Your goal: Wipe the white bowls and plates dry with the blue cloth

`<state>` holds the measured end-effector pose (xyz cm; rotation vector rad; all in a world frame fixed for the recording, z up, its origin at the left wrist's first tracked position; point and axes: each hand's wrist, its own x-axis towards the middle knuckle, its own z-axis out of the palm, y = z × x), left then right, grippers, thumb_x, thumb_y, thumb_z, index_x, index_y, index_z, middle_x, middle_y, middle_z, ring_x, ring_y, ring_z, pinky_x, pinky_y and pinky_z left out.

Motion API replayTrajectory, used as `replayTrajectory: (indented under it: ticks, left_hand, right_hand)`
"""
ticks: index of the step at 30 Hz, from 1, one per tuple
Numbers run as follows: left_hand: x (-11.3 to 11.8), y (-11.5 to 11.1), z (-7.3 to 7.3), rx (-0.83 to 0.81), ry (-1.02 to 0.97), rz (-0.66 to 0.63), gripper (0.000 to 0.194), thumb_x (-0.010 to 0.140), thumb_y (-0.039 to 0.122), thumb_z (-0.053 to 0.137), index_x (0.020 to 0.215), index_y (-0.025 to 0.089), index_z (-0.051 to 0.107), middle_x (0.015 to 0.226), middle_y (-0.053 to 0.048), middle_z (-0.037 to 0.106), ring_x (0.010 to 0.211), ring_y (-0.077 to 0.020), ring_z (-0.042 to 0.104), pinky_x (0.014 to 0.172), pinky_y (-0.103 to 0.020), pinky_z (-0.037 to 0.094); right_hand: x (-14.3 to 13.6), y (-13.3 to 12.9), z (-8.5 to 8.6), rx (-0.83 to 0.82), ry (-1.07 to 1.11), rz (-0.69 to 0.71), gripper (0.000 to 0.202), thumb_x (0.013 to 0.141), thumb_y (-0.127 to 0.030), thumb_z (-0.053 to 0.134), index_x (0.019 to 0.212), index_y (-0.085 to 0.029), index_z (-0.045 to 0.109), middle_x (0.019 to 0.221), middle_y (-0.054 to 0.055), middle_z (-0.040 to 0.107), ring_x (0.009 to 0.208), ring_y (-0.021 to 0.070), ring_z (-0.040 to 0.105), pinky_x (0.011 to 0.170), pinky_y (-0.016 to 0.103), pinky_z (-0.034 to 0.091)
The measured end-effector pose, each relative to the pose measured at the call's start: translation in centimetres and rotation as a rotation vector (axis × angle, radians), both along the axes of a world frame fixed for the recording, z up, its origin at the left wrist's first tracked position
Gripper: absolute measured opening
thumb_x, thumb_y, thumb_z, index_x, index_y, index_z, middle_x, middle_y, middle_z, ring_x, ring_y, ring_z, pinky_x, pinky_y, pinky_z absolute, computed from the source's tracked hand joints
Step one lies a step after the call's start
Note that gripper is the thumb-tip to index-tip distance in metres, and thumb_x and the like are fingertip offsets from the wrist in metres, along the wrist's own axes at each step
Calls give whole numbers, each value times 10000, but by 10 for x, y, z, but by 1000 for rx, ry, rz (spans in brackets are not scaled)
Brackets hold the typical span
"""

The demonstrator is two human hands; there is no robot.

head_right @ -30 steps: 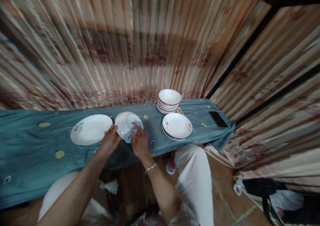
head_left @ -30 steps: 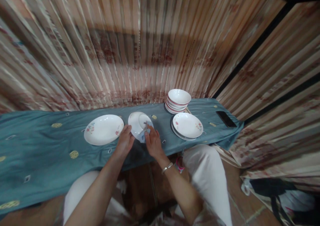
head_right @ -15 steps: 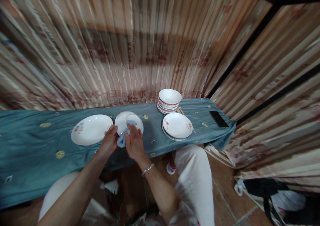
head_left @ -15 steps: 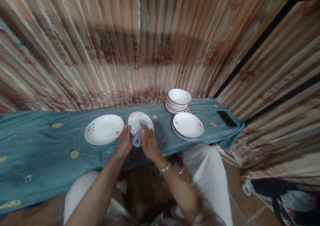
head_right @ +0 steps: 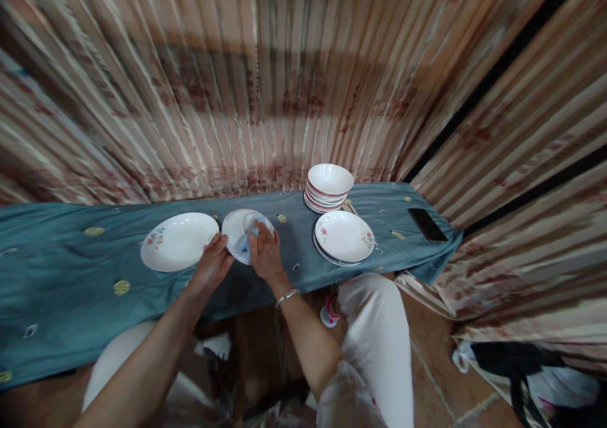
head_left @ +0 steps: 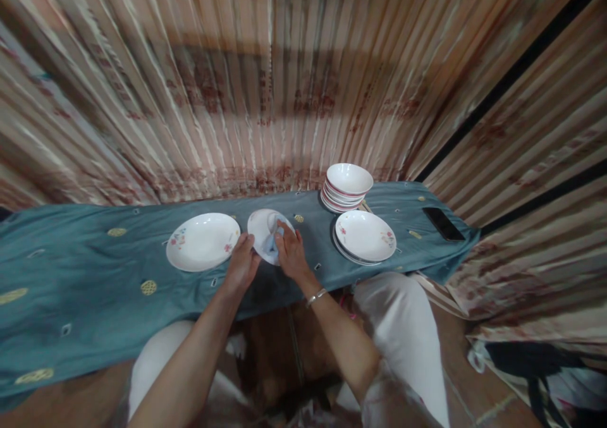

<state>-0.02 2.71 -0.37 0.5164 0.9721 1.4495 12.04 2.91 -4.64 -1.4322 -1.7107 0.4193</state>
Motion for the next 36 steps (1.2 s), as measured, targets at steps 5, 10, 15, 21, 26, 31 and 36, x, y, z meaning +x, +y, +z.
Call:
replayTrajectory:
  ticks: [5,10,15,21,26,31,36]
  left_hand:
    - [3,1,0,19,-9,-22,122,772,224,687,801,238,569,803,-32,676,876,-218,680,761,-301,546]
    - [1,-1,3,5,31,-22,142,768,216,691,809,233,555,743,6,646,810,-183,661,697,-250,523]
    - [2,-2,6,-18,-5,19,127,780,178,667,805,235,557,728,20,646,701,-145,629,616,-206,490]
    - [4,0,6,-49,-11,45,118,783,170,660,818,233,565,769,9,666,720,-156,636,652,-233,498]
    - [2,1,2,-23,22,17,114,790,200,670,819,228,563,749,18,649,735,-163,632,673,-243,485]
    - [2,1,2,-19,28,22,133,768,216,684,785,216,552,757,18,653,705,-144,612,683,-240,487]
    - [2,1,4,-11,11,7,184,715,239,720,758,207,543,717,32,642,653,-125,590,639,-226,474]
  right_hand:
    - [9,0,-7,-18,-6,-30,474,1077,-294,277,1482,-170,490,1487,162,570,1430,238,481,1216,536,288]
    - [14,-5,-15,-11,-7,-58,481,1078,-312,276,1476,-159,498,1480,167,576,1428,242,483,1213,528,286]
    - [15,-17,-15,-20,-21,-55,504,1080,-363,266,1478,-151,491,1492,155,568,1440,232,470,1222,492,286]
    - [14,-36,-11,-26,-20,-49,501,1075,-364,273,1472,-158,500,1500,144,562,1437,221,480,1229,478,295]
    - [10,-49,-8,-22,-35,-34,505,1073,-351,283,1471,-135,506,1505,165,553,1444,232,477,1212,478,333]
    - [6,-56,-5,-7,-11,-19,514,1074,-365,286,1480,-137,503,1506,161,554,1450,228,470,1218,467,333]
    - [2,-61,0,-30,54,17,527,1077,-391,273,1491,-153,494,1517,146,545,1455,221,462,1229,467,313]
